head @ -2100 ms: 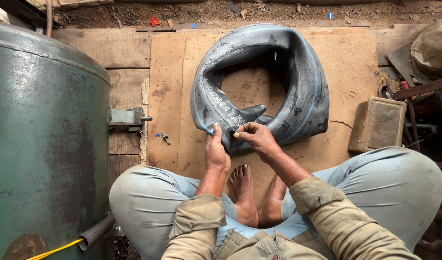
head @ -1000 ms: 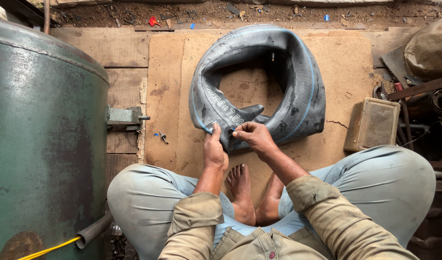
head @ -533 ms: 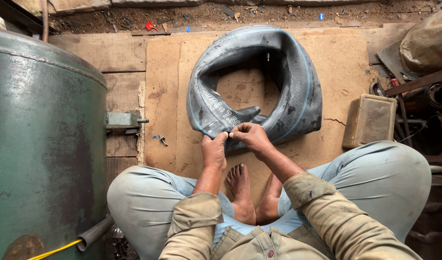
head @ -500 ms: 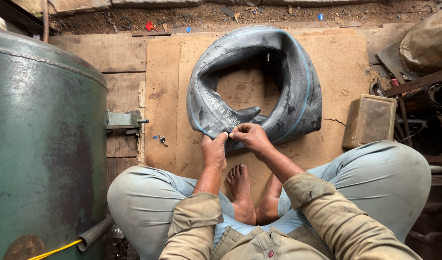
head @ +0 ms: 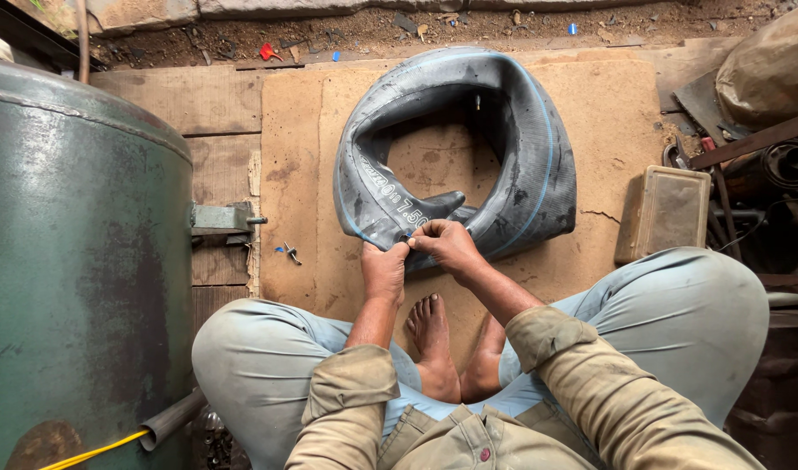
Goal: The person uses a power drill to grind a section of a motorcycle inner tube, then applies a patch and adhesive to repair it. They use pliers to secure the valve stem area.
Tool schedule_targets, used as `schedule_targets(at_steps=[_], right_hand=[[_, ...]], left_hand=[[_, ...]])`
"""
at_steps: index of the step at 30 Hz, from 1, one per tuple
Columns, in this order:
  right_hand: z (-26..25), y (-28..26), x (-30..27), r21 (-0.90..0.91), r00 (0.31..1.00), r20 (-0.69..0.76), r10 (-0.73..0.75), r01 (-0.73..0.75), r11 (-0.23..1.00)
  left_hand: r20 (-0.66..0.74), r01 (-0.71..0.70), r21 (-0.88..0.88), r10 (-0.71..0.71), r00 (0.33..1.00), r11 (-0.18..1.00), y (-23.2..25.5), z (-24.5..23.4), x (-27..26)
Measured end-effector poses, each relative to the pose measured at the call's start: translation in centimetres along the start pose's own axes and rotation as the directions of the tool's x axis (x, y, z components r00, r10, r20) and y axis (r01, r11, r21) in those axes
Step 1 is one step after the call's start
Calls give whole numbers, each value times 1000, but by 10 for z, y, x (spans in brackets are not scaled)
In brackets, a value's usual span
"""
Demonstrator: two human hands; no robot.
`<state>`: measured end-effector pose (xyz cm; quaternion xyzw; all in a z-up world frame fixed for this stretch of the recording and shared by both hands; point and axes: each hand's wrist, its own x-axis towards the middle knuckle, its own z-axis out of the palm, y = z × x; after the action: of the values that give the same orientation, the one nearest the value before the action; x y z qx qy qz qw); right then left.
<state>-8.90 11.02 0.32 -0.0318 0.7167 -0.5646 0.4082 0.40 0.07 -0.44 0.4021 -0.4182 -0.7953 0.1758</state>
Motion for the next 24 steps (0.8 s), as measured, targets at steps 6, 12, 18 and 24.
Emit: schedule_targets(at_steps=[6,12,18,24], right_hand=[[1,-4,-3,-24,1000,-8,27,-27,999],[6,-4,-5,-34,1000,-22,11,-12,999],[2,9,3,-3,999,-24,-32,32,999],[-2,12,9,59,999,29,-40,38,998]], left_hand=[[-82,51,33,-48,995,998,0,-1,6],[-70,72,-7,-72,995,997,-1,-6,12],[-33,135,-123,-140,990,983,-2,-7,18],[-32,155,-168,-163,986,974,-4,-10,23]])
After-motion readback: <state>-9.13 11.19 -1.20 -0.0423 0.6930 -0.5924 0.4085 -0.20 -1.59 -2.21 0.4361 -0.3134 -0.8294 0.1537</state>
